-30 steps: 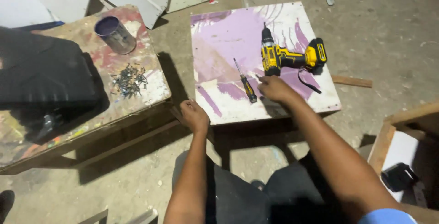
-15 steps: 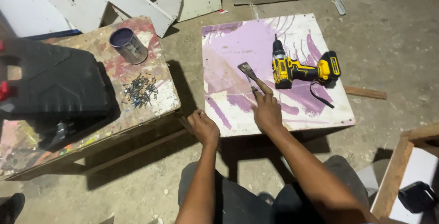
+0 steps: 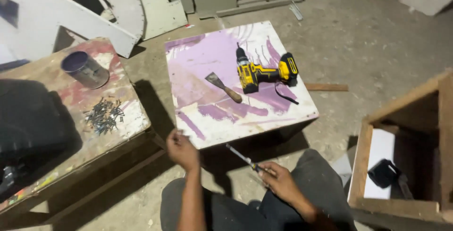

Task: A person is preparing and drilling a wooden board using a putty knife, a power drill, and a screwdriver.

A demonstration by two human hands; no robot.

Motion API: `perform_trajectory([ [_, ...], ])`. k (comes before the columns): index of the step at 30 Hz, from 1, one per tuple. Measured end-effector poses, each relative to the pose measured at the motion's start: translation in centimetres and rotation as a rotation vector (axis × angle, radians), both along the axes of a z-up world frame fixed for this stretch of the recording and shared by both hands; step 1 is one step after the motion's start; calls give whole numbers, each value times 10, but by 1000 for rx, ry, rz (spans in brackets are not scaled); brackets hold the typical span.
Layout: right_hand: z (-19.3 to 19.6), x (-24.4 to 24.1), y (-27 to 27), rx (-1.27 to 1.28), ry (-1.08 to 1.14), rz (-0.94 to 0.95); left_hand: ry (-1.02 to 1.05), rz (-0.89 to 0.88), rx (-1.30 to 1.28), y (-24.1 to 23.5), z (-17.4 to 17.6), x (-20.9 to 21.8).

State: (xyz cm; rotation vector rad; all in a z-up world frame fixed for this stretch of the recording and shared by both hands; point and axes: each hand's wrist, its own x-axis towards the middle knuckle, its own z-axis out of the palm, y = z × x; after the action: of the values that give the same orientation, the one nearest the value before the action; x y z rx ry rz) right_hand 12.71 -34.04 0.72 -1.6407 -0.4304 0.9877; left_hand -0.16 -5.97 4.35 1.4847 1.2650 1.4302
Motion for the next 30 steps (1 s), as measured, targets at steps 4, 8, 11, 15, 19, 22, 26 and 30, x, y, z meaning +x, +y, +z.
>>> perform_trajectory([
  [4, -2, -19, -4, 116, -125, 29, -181, -239, -438, -52, -1, 30],
  [8, 17, -33, 11, 85, -336, 4, -606, -360, -939, -66, 4, 39],
  [11, 19, -36, 15, 15, -307, -8, -705, -383, -1047, -63, 10, 41],
  [15, 3, -39, 21, -33, -238, -117, -788, -488, -1050, -67, 3, 40],
  [19, -8, -28, 18, -69, -181, -132, -886, -529, -1043, -69, -20, 48],
  [22, -8, -24, 15, 70, -165, -129, -956, -551, -1048, -70, -8, 58],
  [26, 12, -21, 10, 52, -184, -183, -954, -560, -1130, -79, 8, 70],
  [30, 25, -20, 10, -70, -240, -188, -992, -612, -1137, -80, -2, 71],
])
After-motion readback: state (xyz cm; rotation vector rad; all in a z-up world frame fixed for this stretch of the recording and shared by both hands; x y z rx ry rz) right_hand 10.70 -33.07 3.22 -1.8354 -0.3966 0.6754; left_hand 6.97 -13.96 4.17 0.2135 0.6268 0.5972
